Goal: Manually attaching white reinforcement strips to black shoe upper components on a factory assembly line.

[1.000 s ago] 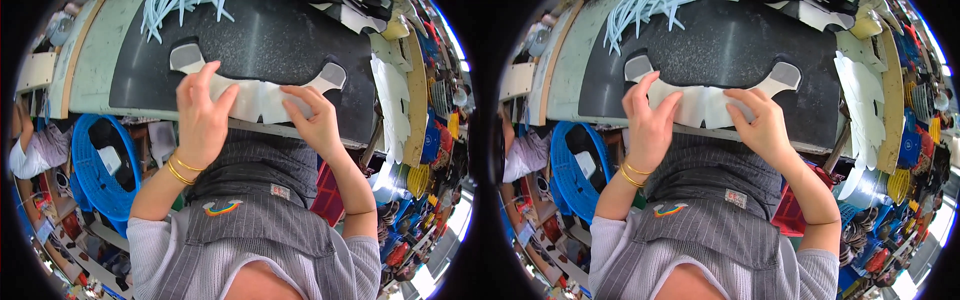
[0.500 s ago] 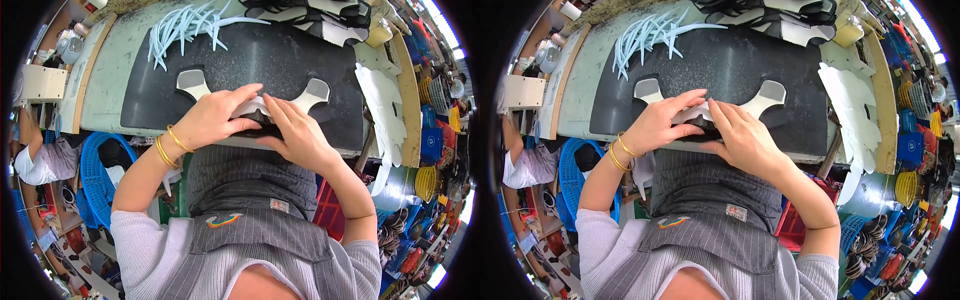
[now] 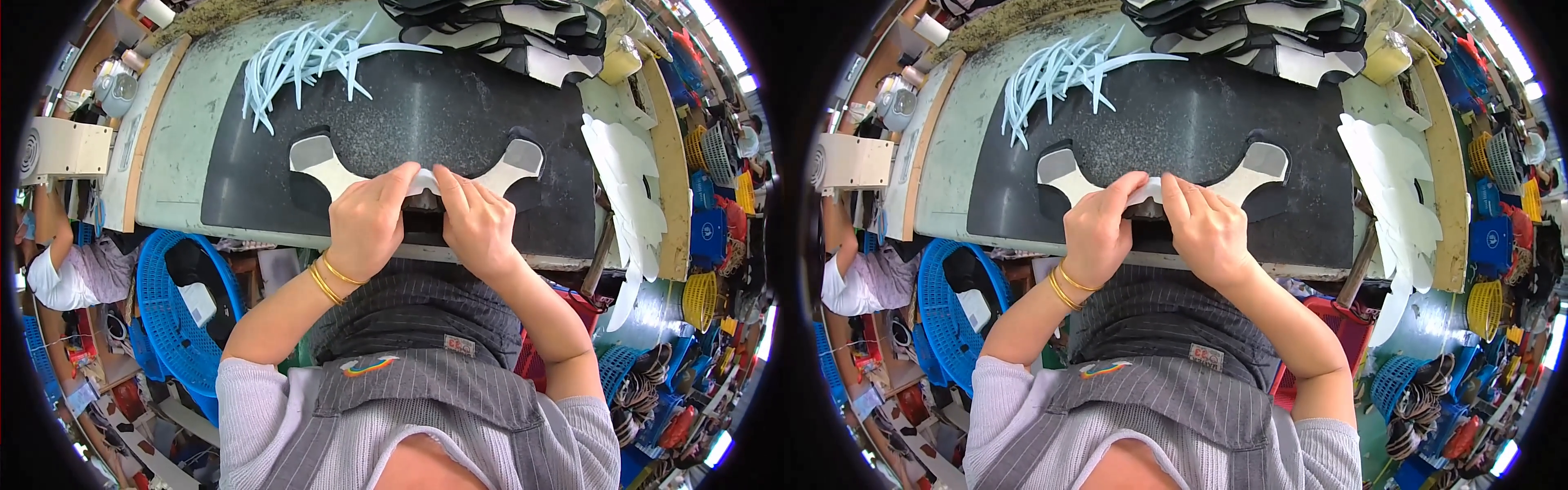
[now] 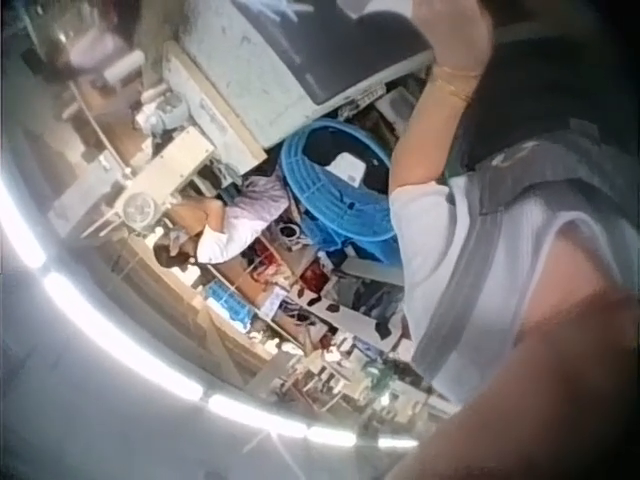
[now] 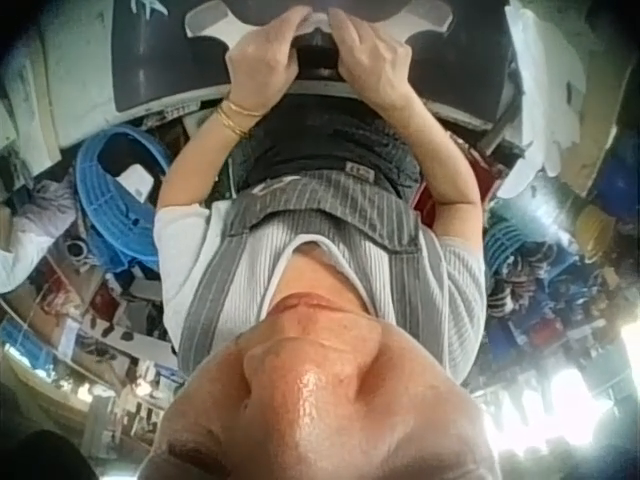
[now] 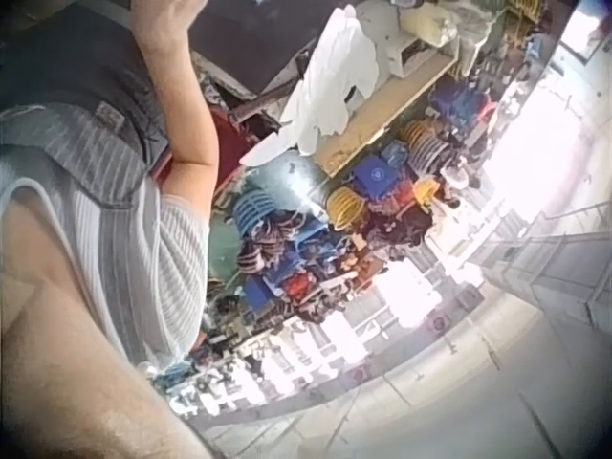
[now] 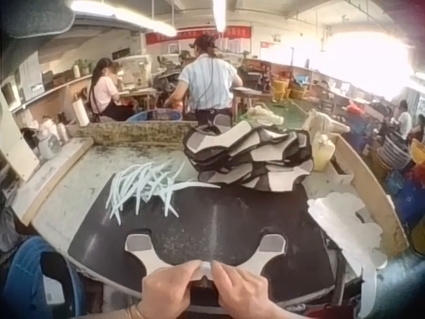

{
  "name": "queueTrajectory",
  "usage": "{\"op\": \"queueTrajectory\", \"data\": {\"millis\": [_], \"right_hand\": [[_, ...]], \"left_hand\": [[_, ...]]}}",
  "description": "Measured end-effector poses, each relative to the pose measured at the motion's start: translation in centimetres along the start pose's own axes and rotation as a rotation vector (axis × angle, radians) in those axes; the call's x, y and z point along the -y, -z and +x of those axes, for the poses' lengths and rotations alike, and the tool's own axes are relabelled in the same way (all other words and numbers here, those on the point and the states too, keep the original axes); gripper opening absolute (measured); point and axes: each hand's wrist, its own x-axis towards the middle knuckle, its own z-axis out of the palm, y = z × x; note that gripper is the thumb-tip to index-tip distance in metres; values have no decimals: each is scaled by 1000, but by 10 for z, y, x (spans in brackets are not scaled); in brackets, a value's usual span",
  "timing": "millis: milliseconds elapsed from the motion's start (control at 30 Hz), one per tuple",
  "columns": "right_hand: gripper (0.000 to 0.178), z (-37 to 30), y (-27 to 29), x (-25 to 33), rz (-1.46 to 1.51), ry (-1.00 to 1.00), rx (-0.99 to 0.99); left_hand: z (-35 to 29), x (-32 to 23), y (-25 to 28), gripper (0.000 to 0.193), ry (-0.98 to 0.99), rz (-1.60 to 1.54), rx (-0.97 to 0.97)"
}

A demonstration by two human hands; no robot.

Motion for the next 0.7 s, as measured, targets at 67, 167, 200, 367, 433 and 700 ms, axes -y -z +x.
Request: {"op": "queueTrajectory", "data": {"millis": [67, 167, 200, 367, 433, 700], "right_hand": [[41, 2, 2, 1, -24, 54, 17], [43, -2, 6, -12, 3, 210, 53], [41, -2, 13, -15, 18, 250, 112], [46, -5, 30, -9, -78, 401, 351], [48, -4, 34, -5, -98, 400, 411], [53, -2, 33, 2, -42, 242, 468]], "left_hand": [[-1, 3, 1, 48, 16, -32, 5], [-3, 11, 9, 43, -10, -87, 67], [-3, 15, 13, 41, -57, -111, 120], [-2, 21, 35, 32, -249, -111, 419], [-2, 9, 38, 28, -411, 170, 448], [-8, 10, 35, 25, -419, 203, 302]]}}
